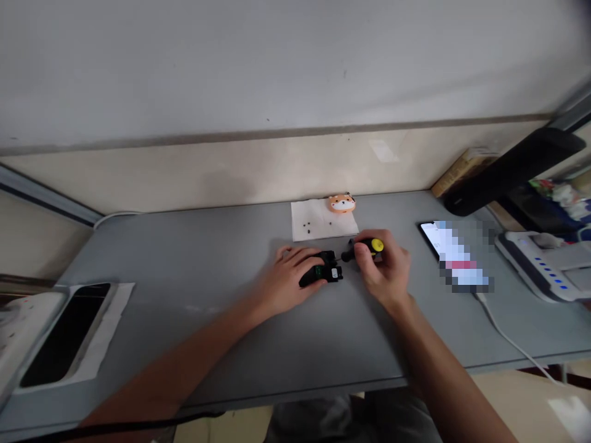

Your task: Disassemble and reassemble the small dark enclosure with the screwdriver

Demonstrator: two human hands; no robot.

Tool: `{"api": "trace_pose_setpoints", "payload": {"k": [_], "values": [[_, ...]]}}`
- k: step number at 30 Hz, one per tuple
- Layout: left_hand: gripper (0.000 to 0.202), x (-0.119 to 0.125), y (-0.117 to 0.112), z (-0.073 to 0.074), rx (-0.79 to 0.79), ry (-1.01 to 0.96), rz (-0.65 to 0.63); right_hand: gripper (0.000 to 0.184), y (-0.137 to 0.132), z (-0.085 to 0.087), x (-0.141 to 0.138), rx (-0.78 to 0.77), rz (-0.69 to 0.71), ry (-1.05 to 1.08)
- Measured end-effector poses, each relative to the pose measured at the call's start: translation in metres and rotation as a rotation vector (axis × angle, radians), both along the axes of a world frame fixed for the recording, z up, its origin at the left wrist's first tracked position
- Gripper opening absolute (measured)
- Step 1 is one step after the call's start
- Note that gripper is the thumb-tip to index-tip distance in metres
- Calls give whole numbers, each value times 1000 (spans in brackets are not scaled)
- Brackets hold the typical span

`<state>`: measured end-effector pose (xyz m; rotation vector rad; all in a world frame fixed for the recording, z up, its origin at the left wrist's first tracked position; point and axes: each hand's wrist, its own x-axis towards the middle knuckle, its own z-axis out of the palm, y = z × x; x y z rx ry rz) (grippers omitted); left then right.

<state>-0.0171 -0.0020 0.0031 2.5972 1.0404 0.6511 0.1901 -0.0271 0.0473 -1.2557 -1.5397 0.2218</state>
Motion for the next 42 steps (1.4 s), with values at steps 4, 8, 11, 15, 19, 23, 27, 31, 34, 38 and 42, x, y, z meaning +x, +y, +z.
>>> {"api": "trace_pose_setpoints", "payload": {"k": [4,8,11,15,19,23,27,31,34,38,42], "values": [[20,0,0,-1,1,10,-4,15,1,2,0,17,30,-16],[21,1,1,-2,-4,12,-6,15,1,3,1,5,48,-32],[23,1,1,-3,14,11,-10,19,2,4,0,-22,55,-55],[27,1,1,-6,40,12,-16,25,8,10,-2,-55,117,-100],[29,0,2,-9,50,8,-22,31,22,22,-5,-94,197,-176],[27,0,1,-7,48,15,-20,32,34,27,-8,-99,217,-188],[27,0,1,-3,72,24,-22,31,35,17,-7,-70,128,-62],[23,0,0,0,75,49,-19,29,31,9,-2,-78,125,45],[23,1,0,1,82,69,-15,27,30,9,-5,-57,194,172],[22,0,0,1,99,73,-13,31,31,12,-17,-160,399,544],[24,0,0,0,90,77,-19,35,32,8,-20,-276,526,700]]}}
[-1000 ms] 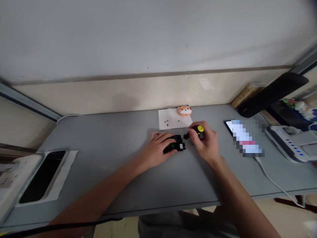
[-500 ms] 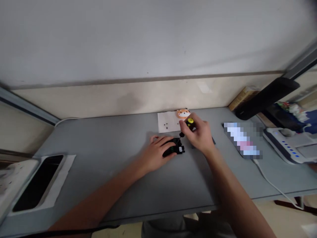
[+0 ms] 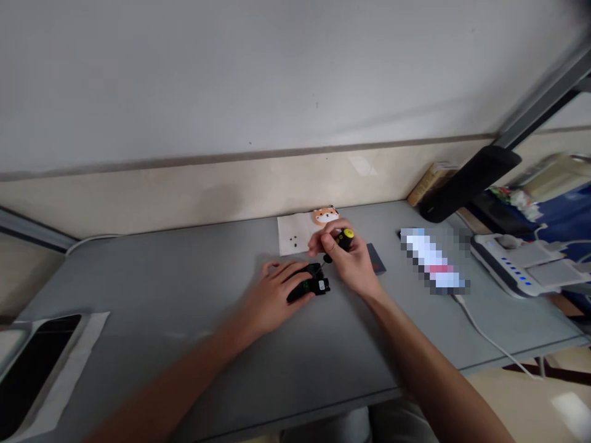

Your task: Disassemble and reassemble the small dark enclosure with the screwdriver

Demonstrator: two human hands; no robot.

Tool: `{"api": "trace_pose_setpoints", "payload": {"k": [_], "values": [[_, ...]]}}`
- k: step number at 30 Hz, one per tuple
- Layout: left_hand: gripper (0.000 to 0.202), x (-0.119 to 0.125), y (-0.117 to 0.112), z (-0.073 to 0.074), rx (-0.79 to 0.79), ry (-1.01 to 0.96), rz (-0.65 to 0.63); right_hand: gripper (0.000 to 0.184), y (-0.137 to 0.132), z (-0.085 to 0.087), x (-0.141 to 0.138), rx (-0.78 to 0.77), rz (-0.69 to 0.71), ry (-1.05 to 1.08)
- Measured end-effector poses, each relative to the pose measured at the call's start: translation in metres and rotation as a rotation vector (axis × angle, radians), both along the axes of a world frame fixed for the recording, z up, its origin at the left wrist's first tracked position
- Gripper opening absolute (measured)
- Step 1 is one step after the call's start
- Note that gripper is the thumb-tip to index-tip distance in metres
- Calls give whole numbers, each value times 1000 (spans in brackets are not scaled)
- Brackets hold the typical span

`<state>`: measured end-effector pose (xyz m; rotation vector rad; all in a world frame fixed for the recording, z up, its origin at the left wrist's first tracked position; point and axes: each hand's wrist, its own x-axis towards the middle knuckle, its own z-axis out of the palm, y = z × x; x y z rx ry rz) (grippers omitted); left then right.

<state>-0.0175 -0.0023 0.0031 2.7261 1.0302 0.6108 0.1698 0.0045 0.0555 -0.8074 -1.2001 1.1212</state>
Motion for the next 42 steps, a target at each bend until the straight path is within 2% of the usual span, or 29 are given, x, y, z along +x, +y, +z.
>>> {"api": "trace_pose_setpoints", "payload": {"k": [3,7,11,17,19,25,29,33,35,37,40,42], "values": [[26,3,1,-1,-19,-3,9,46,1,-4,2,-27,-9,7],[28,11,4,-3,-44,-18,40,57,5,-2,4,-44,0,172],[29,15,7,-5,-24,-25,36,47,7,4,9,-46,-2,230],[28,12,6,-6,-17,-21,19,59,10,-3,14,-59,-55,132],[27,12,5,-6,-15,-15,23,58,12,-5,12,-38,-68,139],[23,19,1,-6,85,-9,57,54,12,1,10,-97,45,291],[24,20,1,-7,123,-25,49,53,12,-1,14,-119,-35,268],[24,17,3,-8,101,-24,51,59,14,-7,16,-83,-169,127],[25,14,4,-8,77,-28,37,54,15,-9,17,-49,-207,80],[26,10,4,-9,61,-39,19,51,16,-10,18,-22,-140,110],[30,7,4,-12,53,-48,9,53,17,-10,22,-33,38,152],[31,5,4,-14,54,-53,8,45,16,-9,26,-36,73,131]]}}
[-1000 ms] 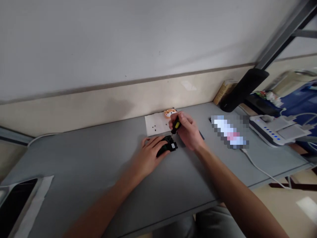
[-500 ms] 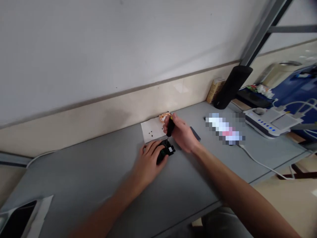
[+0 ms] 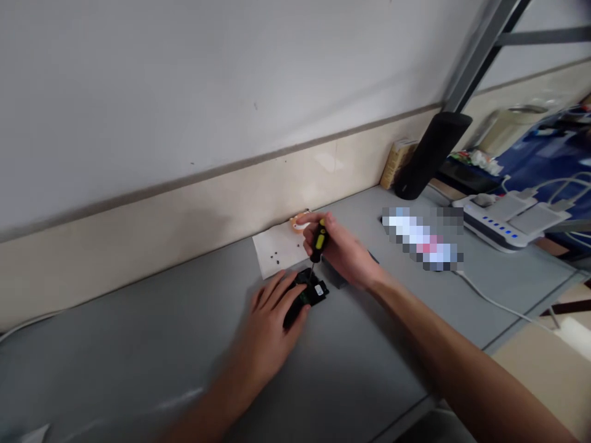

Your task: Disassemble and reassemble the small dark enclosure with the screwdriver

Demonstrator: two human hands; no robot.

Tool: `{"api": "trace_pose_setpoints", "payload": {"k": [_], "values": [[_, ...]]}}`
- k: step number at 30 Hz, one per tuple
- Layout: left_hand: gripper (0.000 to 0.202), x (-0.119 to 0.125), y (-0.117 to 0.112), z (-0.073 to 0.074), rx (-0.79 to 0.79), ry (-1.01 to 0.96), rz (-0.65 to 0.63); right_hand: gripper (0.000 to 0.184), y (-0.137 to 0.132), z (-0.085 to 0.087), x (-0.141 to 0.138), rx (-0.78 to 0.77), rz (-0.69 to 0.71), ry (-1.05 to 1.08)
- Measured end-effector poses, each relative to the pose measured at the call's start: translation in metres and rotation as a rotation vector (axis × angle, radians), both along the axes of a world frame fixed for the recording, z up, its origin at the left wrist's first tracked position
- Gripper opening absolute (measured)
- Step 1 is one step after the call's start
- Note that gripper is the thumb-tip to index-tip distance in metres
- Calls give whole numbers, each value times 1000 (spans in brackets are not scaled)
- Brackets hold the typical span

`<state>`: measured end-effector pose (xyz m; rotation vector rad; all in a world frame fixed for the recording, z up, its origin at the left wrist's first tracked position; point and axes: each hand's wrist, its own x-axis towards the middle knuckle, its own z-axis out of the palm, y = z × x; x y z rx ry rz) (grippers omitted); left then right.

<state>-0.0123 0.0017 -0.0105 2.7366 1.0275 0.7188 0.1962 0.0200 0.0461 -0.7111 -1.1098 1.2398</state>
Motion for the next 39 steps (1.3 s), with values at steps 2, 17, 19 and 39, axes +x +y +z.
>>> {"api": "trace_pose_setpoints", "payload": {"k": [2,17,19,39], "values": [[32,0,0,-1,2,-5,-5,40,-2,1,3,4,6,2],[34,1,-1,1,-11,-19,-25,47,-5,9,-5,-96,-46,153],[35,1,-1,1,-21,-21,-25,54,-4,7,-4,-115,-77,146],[36,1,-7,-3,-4,-28,41,57,-7,6,-14,-29,-230,37]]}}
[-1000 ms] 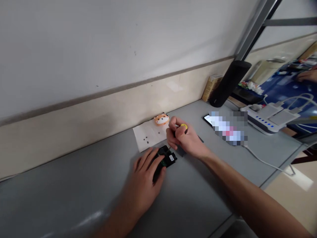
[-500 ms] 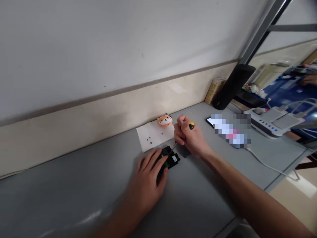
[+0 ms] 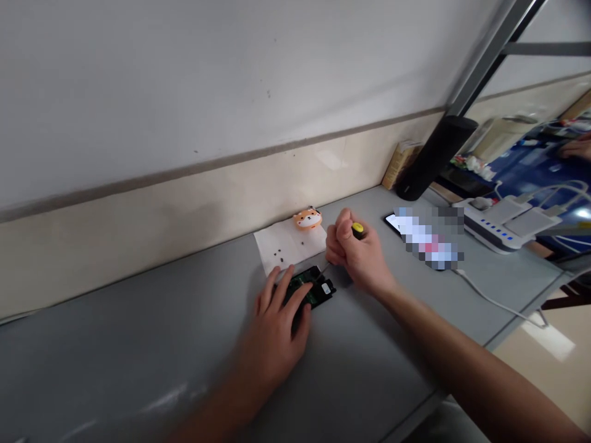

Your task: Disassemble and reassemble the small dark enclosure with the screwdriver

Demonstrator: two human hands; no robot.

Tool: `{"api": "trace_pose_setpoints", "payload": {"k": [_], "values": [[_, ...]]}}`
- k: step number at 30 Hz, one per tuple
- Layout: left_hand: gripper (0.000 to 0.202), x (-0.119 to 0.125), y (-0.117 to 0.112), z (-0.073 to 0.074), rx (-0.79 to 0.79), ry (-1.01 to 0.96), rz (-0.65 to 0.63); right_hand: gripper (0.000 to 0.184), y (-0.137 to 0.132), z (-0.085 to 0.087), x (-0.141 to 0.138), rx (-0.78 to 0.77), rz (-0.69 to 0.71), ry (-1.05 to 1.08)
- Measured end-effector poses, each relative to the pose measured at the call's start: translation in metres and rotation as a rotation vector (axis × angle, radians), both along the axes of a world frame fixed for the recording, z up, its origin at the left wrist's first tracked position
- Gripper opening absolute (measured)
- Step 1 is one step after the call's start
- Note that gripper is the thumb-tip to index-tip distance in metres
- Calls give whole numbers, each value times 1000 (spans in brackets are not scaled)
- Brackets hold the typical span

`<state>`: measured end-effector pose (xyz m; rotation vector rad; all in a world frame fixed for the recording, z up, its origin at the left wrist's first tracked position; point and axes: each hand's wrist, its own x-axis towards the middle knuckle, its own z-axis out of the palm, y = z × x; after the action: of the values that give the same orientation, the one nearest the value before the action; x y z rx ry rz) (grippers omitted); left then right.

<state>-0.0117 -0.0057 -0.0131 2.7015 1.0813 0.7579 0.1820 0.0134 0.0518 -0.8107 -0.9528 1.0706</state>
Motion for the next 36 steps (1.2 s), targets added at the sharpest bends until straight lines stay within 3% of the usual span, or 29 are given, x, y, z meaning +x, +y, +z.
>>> {"api": "trace_pose_setpoints", "payload": {"k": [4,10,17,21,26,32,36], "values": [[36,0,-1,2,-21,7,11,57,0,0,-6,18,-129,10],[38,0,-2,2,-25,2,-49,56,-4,4,-9,36,-193,-60],[37,1,-2,0,-18,-15,-34,46,-5,5,-9,14,15,93],[43,0,-1,1,-26,-1,-41,41,-3,5,-6,-6,-13,78],[44,0,0,-1,-16,23,-44,59,-1,5,-1,-95,-37,92],[43,0,-1,-1,-3,22,-40,44,1,8,6,-100,134,249],[43,0,-1,1,-11,30,-41,39,0,11,10,-137,95,280]]}}
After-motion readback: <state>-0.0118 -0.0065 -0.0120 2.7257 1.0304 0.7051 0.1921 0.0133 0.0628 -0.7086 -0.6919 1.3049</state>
